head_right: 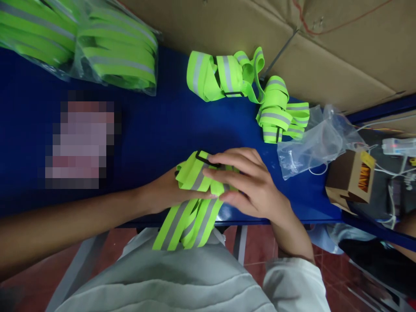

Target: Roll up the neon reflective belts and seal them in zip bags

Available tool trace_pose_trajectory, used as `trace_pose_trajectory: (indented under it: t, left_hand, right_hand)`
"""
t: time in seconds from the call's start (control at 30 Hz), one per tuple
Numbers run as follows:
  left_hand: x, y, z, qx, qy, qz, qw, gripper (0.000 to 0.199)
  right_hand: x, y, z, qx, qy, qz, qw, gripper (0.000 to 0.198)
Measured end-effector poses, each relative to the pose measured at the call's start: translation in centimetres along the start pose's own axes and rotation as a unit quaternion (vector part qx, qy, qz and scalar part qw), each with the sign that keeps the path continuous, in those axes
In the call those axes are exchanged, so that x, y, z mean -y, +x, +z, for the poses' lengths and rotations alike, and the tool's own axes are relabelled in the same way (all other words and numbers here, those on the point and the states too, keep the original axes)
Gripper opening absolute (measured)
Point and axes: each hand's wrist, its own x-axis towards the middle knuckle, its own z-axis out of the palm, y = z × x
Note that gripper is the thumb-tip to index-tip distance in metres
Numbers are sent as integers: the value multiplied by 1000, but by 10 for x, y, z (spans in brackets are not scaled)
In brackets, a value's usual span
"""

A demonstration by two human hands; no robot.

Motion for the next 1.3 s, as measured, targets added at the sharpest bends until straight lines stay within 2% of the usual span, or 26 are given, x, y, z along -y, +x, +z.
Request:
trace_pose_trajectory:
  t: [0.07,0.1,0.17,0.2,0.3,0.4,0.47,0.6,0.7,0.9,1.03,1.1,1.2,1.3]
  left_hand:
    - [0,0,-2,22,38,14,999,36]
    - [0,0,-2,30,50,22,998,32]
    - [0,-1,-2,36,54,30,997,30]
    - [1,-1,-1,31,50,26,998,31]
    - [4,-1,2,-7,26,0,1000,41]
    - [6,-2,4,-19,-3,-40,999,55]
    - [7,-2,6,19,-27,-74,997,57]
    - [6,-3,9,154,-110,-137,972,51]
    - [6,-3,11,190,-133,-168,958,59]
    - [11,-5,12,153,-77,-126,977,50]
    - [8,-6,9,110,-86,-104,985,55]
    - [4,-4,7,88,-57,-87,991,40]
    - [0,-2,7,60,40,-78,994,13]
    - [-2,-1,8,57,20,-82,995,16]
  right_hand:
    - [1,1,2,-26,55,72,996,29]
    - [1,1,4,-25,88,118,989,38]
    - [-1,3,7,12,155,191,969,55]
    - [-2,3,8,35,181,214,959,53]
    - [-4,4,8,64,211,241,945,32]
    - [-1,3,6,26,228,263,937,32]
    - [4,3,4,-7,251,269,930,34]
    - [11,3,2,-44,334,300,892,35]
    - [11,3,4,-73,374,335,862,37]
    - [3,2,5,-115,424,382,813,35]
    - [-7,3,-1,-203,406,391,800,33]
    - [-11,3,-3,-219,411,396,791,33]
    - [-13,3,-4,-217,415,389,793,32]
    - [-11,4,-2,-225,381,371,816,30]
